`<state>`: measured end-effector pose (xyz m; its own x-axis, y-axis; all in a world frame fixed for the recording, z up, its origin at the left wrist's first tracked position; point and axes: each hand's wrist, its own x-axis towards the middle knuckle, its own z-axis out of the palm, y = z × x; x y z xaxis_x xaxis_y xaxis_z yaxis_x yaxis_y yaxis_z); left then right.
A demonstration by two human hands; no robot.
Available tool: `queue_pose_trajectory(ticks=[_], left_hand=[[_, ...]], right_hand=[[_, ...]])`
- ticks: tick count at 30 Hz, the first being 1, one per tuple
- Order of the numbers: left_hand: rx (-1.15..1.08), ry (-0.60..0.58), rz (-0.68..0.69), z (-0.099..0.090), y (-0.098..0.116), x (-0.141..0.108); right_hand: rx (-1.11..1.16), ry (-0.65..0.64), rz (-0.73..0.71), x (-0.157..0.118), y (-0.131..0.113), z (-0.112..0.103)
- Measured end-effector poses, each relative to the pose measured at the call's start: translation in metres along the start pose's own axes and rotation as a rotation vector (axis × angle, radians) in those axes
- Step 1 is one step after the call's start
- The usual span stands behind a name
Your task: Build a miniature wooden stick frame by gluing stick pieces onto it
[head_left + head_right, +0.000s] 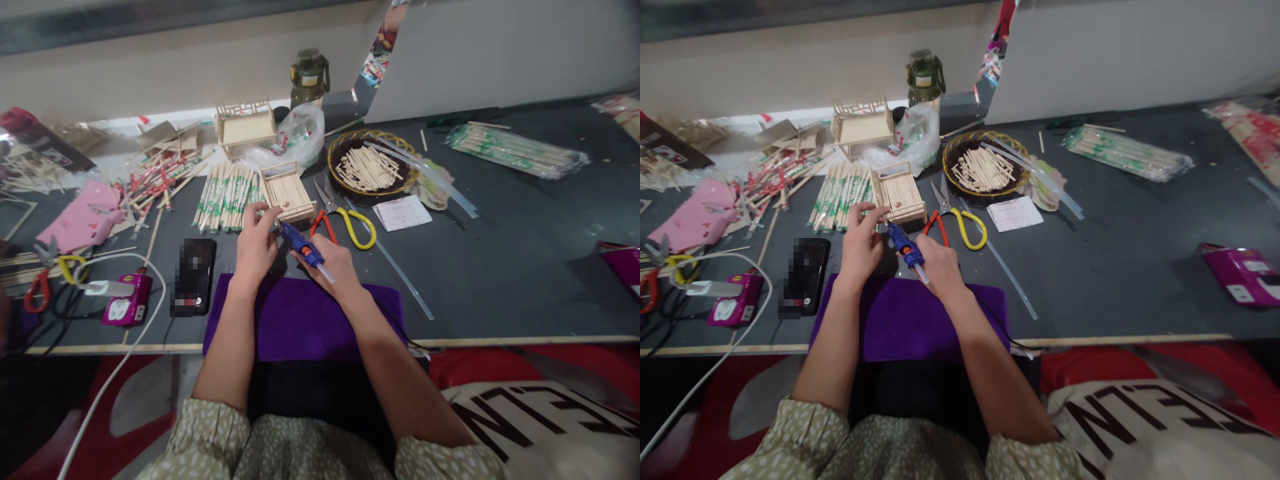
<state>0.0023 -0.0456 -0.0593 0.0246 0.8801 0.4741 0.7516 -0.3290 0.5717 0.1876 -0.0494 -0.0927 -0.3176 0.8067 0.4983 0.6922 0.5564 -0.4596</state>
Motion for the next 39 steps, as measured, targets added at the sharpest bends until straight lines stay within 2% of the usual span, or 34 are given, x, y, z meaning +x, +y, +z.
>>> queue_pose_trajectory(ticks=[19,39], left_hand=[[-0.003,0.004,0.011,0.0001,-0.0005,-0.0005],[-0.010,-0.002,-0.005,0.0001,0.0002,-0.0004]], right_hand=[[0.038,-0.012,0.054,-0.0012,0.0028,-0.0025],[0.004,0.032,-0.007,0.0009,-0.0019,-0.0002]])
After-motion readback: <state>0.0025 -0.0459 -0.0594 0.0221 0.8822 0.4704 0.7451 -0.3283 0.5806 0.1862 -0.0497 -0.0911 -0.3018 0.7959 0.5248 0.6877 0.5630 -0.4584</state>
